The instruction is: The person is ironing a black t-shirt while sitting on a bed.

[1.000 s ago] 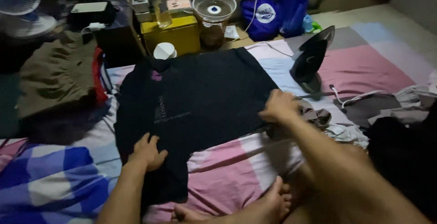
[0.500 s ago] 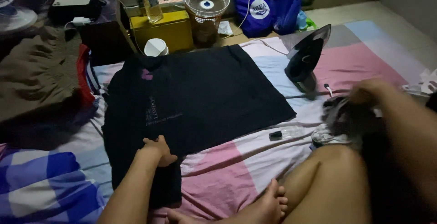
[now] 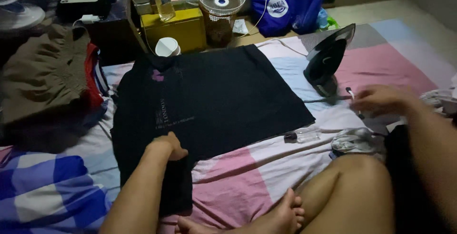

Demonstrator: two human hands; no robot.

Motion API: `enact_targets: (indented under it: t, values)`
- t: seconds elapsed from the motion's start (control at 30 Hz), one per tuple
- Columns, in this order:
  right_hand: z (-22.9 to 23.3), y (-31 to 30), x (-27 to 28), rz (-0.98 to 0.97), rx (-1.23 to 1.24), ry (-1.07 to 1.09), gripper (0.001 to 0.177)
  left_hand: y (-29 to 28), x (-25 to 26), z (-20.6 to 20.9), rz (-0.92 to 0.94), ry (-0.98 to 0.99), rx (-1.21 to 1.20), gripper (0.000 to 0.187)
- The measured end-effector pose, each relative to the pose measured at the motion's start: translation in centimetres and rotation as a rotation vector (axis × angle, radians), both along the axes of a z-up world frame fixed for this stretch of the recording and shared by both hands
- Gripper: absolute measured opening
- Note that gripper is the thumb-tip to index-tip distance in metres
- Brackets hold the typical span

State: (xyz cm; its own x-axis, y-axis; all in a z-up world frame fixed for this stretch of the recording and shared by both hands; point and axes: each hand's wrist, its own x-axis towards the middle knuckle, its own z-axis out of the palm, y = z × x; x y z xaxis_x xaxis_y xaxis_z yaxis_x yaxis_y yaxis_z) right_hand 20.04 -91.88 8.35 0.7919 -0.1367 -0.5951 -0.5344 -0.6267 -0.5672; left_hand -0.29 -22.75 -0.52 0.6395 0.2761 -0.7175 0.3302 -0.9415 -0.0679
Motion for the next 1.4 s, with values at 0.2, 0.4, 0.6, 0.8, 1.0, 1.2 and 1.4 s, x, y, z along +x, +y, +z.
enact_targets:
  t: [0.2,0.4,0.6,0.8,1.0,1.2,1.4]
  values:
    - [-3.4,21.6,-8.7,1.077,-0.431,-0.083,0.053,0.4,-4.8,5.1,0.293,-0.191,0.022,0.116]
    - [-1.2,28.7,-7.7,1.030,-0.541,0.319,0.031,1.6,-6.2,4.4,0.446,-0.117,-0.045,0.130]
    - [0.2,35.6,-5.0,0.696,0.038,-0.073,0.026,0.9,-3.6,0.1,0.152,-0.382,0.031,0.115]
    - [-3.1,40.5,-5.7,0.526,0.059,0.096,0.043,-0.8,-2.9,1.5,0.082,-0.353,-0.078,0.095]
    - [-8.6,42.6,-3.5,0.553,-0.287,-0.302,0.063,2.9,0.4,0.7,0.180,-0.421,-0.031,0.075]
    - [-5.5,42.6,2.6,0.537,-0.463,-0.365,0.060,7.6,6.7,-1.7,0.266,-0.541,0.019,0.080]
    - [-8.4,41.0,14.5,0.424,-0.513,-0.448,0.058,12.9,15.4,-3.5,0.393,-0.622,0.076,0.087]
